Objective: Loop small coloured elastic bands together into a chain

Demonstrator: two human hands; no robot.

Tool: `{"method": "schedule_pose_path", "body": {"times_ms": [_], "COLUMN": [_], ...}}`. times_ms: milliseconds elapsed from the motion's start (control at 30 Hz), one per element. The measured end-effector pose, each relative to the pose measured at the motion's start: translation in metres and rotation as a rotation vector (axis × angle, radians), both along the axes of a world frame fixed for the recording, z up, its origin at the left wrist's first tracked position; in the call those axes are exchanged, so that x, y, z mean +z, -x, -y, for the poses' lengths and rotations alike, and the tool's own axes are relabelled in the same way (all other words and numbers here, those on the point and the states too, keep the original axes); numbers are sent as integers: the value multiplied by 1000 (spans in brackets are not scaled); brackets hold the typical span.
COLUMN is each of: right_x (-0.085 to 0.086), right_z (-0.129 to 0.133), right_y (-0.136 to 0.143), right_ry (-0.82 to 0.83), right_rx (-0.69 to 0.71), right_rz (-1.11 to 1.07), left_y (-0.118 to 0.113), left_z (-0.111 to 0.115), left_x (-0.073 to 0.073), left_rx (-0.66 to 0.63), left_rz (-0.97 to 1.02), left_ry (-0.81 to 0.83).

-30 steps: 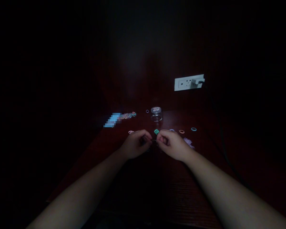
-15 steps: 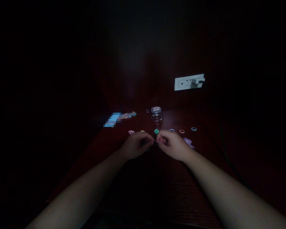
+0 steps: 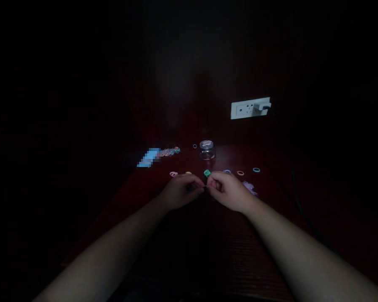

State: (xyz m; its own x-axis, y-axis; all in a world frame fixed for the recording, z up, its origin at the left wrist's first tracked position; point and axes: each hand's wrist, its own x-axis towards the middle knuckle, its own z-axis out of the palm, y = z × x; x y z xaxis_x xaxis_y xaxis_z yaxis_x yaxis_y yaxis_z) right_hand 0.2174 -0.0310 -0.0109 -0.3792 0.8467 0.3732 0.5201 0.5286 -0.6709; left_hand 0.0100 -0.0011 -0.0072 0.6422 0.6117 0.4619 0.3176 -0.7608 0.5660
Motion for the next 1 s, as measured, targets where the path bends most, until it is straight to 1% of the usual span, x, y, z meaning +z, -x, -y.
{"method": "schedule_pose_path", "body": {"times_ms": [333,800,1000], "right_x": [0,-5,-4], "right_z": [0,-2,-2], "right_y": [1,-1,-1], "right_ry": [-12,-12,-2], "right_rx": [5,16,24], "right_rz": [-14,-18,-14], "left_y": [0,0,-1], "left_z": [0,-1,0], "left_x": [-1,-2,-2], "left_rx": [39,43,48], "left_rz": [17,14,39], "left_ry": [-18,0,7]}}
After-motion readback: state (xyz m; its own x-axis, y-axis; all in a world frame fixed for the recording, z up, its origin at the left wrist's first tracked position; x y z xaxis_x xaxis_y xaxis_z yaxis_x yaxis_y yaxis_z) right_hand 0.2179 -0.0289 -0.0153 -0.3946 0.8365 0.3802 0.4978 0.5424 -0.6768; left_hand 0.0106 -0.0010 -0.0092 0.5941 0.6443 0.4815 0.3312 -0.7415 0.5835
